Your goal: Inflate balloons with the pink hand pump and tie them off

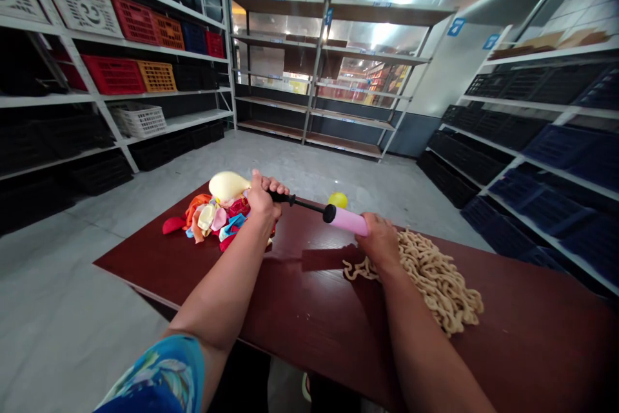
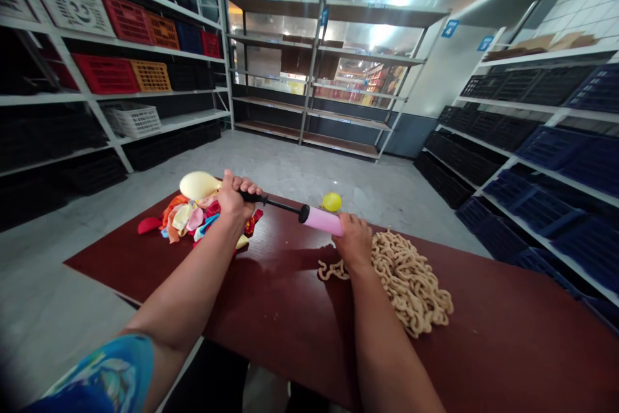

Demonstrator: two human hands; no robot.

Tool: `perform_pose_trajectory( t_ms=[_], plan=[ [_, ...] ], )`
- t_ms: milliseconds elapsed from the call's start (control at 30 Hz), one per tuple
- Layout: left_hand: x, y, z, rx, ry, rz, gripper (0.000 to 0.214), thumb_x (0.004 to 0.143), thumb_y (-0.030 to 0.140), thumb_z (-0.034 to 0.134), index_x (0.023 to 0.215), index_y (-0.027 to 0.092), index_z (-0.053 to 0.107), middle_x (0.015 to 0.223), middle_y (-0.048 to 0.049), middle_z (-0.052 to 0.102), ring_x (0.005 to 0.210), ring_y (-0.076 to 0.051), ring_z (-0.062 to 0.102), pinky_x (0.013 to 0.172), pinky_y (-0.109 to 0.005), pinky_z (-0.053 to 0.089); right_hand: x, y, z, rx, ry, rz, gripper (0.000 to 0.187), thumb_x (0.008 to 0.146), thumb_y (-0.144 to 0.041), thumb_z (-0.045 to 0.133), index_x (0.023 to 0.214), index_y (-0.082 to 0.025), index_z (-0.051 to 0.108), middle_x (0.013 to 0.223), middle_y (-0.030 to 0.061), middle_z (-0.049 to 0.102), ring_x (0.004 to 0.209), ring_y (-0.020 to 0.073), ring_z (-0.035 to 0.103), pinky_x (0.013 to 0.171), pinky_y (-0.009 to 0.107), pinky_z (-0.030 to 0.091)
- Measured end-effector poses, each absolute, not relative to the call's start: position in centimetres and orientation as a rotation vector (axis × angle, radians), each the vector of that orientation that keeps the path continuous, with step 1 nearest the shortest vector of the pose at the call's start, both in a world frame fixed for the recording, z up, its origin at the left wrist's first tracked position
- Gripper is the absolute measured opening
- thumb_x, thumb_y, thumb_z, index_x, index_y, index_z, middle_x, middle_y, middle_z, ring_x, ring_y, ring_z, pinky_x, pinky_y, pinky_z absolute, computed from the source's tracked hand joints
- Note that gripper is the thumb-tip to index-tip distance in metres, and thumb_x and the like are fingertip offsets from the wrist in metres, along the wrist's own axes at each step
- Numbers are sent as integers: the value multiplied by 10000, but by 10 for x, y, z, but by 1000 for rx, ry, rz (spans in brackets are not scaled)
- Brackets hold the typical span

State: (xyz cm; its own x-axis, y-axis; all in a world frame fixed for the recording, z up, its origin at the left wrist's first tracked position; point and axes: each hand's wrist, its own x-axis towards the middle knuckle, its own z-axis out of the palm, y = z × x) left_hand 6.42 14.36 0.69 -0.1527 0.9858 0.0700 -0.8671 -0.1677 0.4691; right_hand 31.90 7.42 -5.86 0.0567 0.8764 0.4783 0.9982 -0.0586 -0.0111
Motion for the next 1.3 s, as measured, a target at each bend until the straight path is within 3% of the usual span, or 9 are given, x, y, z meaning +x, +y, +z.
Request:
perform_pose_trajectory(
  t_ms=[167, 333, 600, 900, 1133, 1300],
  plan=[
    [72, 155, -9, 344, 395, 1664, 482, 840, 525, 440, 549, 199, 238, 464, 43, 296, 401, -96, 364, 474, -264, 366, 323, 76, -61, -2096, -1796, -518, 174, 780, -173, 483, 939, -167, 553, 907, 106, 584, 843, 234, 501, 703, 326, 327],
    [86, 155, -10, 352, 391, 1638, 453, 874, 459, 407, 537, 193, 263, 458, 37, 305, 401, -95, 368, 482, -259, 369, 295, 85, -55, -2022, -1920, -416, 311, 709, -163, 556, 1018, -153, 527, 974, 119, 583, 883, 244, 503, 740, 331, 345],
    [103, 158, 21, 505, 485, 1605, 498, 799, 554, 486, 529, 201, 261, 435, 45, 322, 367, -102, 389, 421, -258, 360, 264, 101, -44, -2038, -1903, -114, 306, 694, -253, 584, 982, -192, 499, 936, 68, 605, 878, 213, 543, 658, 277, 337],
    [85, 169, 46, 605, 486, 1653, 484, 813, 518, 482, 526, 201, 257, 417, 50, 304, 342, -103, 385, 396, -257, 372, 292, 109, -71, -1915, -1867, -316, 274, 736, -268, 528, 997, -186, 512, 889, 62, 613, 832, 201, 553, 678, 275, 329],
    [72, 172, 53, 604, 498, 1687, 484, 798, 514, 508, 530, 200, 257, 423, 49, 316, 350, -94, 387, 393, -244, 372, 295, 113, -88, -1914, -1802, -254, 240, 703, -248, 542, 931, -179, 515, 840, 59, 607, 791, 197, 549, 658, 273, 349],
    [82, 158, 60, 694, 479, 1638, 497, 784, 523, 521, 523, 204, 244, 413, 53, 293, 334, -92, 370, 377, -244, 361, 272, 109, -87, -1774, -1777, -267, 309, 703, -261, 537, 993, -156, 515, 888, 81, 608, 832, 213, 560, 704, 293, 386]
  ],
)
